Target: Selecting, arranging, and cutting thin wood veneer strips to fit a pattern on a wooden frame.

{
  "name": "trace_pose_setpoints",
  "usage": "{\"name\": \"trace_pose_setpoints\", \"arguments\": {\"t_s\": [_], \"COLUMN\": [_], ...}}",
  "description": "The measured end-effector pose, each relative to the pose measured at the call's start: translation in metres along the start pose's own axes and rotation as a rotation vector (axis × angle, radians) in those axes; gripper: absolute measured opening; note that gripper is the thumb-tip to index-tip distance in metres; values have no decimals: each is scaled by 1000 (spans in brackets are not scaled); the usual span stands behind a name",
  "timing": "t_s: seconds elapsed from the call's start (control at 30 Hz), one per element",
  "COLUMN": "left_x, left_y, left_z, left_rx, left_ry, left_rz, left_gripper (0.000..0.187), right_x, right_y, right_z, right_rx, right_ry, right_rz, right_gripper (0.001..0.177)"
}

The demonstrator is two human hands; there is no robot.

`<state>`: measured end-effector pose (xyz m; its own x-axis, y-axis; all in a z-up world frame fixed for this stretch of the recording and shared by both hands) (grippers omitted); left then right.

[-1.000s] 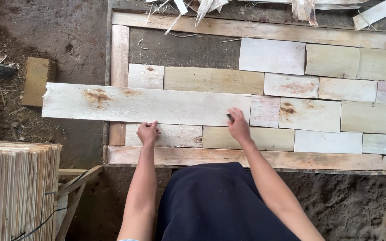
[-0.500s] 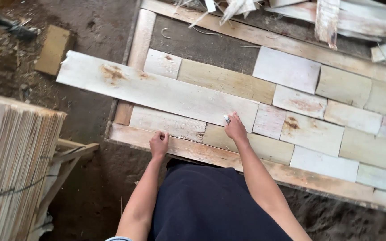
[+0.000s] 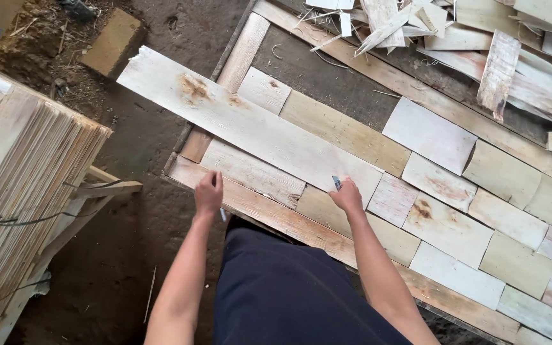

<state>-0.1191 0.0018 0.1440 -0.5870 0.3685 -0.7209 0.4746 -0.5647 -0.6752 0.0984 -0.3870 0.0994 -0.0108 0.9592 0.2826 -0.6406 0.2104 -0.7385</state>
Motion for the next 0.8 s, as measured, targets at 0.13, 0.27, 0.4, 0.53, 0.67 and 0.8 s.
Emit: {"name": "trace_pose_setpoints", "arguments": {"t_s": [0.13,0.27,0.4,0.53,0.67,0.8], "left_x": [-11,-20,-44,-56,-58,-57], "left_y": [-15,-19,-20,-13,-11,-12], "left_z": [-87,-179,-240,-279,-293,-288], "left_rx": [-119,76,493,648,731,777], "left_ry": [290,584,655,729,770,741], "left_rz": [-133,-423,-854,-993,-1057,-1035], "left_gripper": [16,25,59,85,104,104], "right_x": [30,70,140,201,264,308], "right_y": [-28,-39,-34,3,26,47], "right_z": [28,47,53,25,12,-8], "right_rx": [-29,-65,-136,-118,-108,-113], "right_ry": [122,240,250,292,187,130], "right_rz": [-70,-556,-935,-1092,-1112,-1038], "right_gripper": [42,35,54,39,30,24]}}
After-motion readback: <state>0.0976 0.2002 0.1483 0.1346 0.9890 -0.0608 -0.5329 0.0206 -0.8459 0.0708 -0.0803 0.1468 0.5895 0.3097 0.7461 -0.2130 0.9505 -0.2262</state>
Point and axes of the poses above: each hand's wrist, its own z-axis away from the middle knuckle, its own y-axis out of the palm, x = y × z, the point moved 2 cm from there along -z, towards the middle knuckle, and after that the axes turned 4 degrees about -y, right-handed, at the moved point
